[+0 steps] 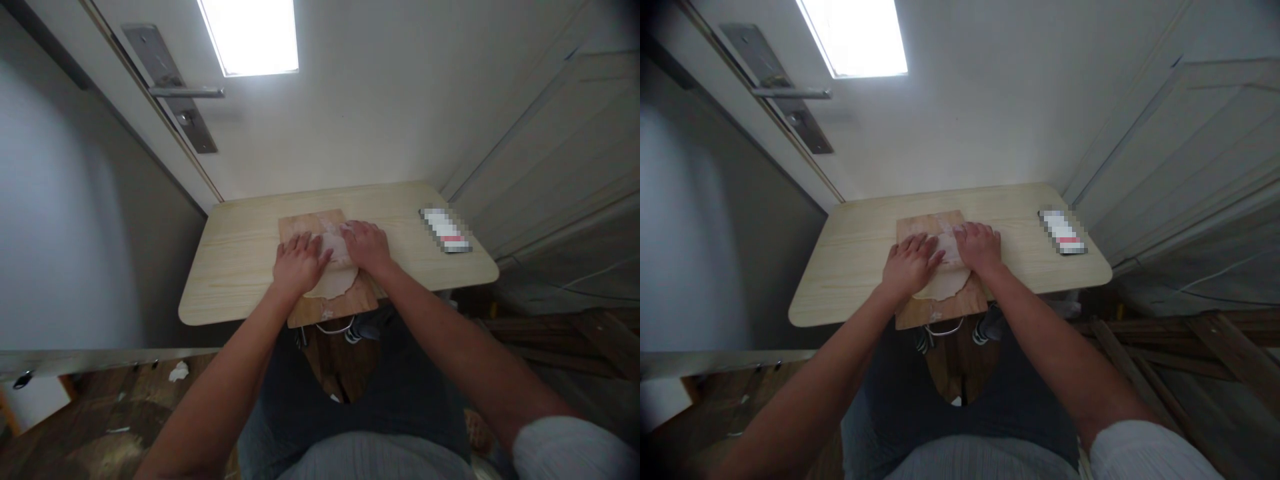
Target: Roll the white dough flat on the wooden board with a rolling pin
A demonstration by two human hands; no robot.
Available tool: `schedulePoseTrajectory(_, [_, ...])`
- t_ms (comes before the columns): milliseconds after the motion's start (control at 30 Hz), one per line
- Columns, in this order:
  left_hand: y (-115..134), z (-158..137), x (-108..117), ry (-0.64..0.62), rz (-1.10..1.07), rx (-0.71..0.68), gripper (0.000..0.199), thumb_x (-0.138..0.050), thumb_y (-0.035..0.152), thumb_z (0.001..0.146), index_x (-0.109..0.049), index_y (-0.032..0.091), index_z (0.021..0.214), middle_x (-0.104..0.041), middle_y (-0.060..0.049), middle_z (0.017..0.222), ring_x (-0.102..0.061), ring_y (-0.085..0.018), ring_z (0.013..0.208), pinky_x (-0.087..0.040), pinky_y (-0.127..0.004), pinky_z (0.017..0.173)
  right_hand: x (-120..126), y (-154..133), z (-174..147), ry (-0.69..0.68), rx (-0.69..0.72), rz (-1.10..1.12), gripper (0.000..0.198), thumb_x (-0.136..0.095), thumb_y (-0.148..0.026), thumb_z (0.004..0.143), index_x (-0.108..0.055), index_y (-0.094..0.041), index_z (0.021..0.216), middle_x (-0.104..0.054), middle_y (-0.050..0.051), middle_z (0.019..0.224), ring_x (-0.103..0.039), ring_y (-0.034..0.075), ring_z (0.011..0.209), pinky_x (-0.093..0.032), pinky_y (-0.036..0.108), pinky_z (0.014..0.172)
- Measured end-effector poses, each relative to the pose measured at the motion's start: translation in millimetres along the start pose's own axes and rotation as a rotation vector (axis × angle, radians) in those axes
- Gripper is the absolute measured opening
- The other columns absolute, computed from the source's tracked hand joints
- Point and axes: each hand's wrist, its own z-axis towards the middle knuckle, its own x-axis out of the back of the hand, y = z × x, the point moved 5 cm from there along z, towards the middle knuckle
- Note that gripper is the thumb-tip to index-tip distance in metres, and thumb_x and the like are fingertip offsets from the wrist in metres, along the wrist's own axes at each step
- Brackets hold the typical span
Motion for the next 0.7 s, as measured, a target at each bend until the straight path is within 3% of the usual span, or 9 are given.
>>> schedulePoseTrajectory(233, [-8.6,17.0,-7.7,-0.045,-0.001,0.024,0.053,-0.026,0.055,0.101,-0.050,0.028,0.140,-0.047,-0.010,0.151,-0.039,-0.033,0.139,-0.034,-0.058,0.108,-3.5,-0.1,9.1,-0.007,0.014,-0.001,0.050,-0.025,-0.042,0.104,-0.065,-0.017,0.119,-0.068,0.015,0.115,-0.057,0.028,0.106,-0.033,0.038,0.089])
schedulePoseTrajectory(500, [-16.7,35.1,-11.8,-0.056,-0.014,0.067,0.055,-0.026,0.052,0.101,-0.050,0.023,0.140,-0.047,-0.013,0.151,-0.040,-0.035,0.138,-0.035,-0.060,0.106,-1.4,-10.1,5.1,0.080,0.020,-0.009,0.049,-0.026,-0.044,0.103,-0.067,-0.019,0.115,-0.070,0.013,0.112,-0.055,0.029,0.106,-0.026,0.043,0.094])
schedulePoseTrajectory(700, [-20.0,48.6,-10.4,-0.022,-0.001,0.092,0.047,-0.028,0.048,0.101,-0.055,0.026,0.133,-0.050,-0.011,0.147,-0.041,-0.033,0.136,-0.034,-0.058,0.106,-6.0,-14.1,10.6,0.051,0.020,-0.017,0.048,-0.026,-0.043,0.103,-0.066,-0.020,0.119,-0.068,0.013,0.117,-0.053,0.029,0.107,-0.029,0.043,0.092])
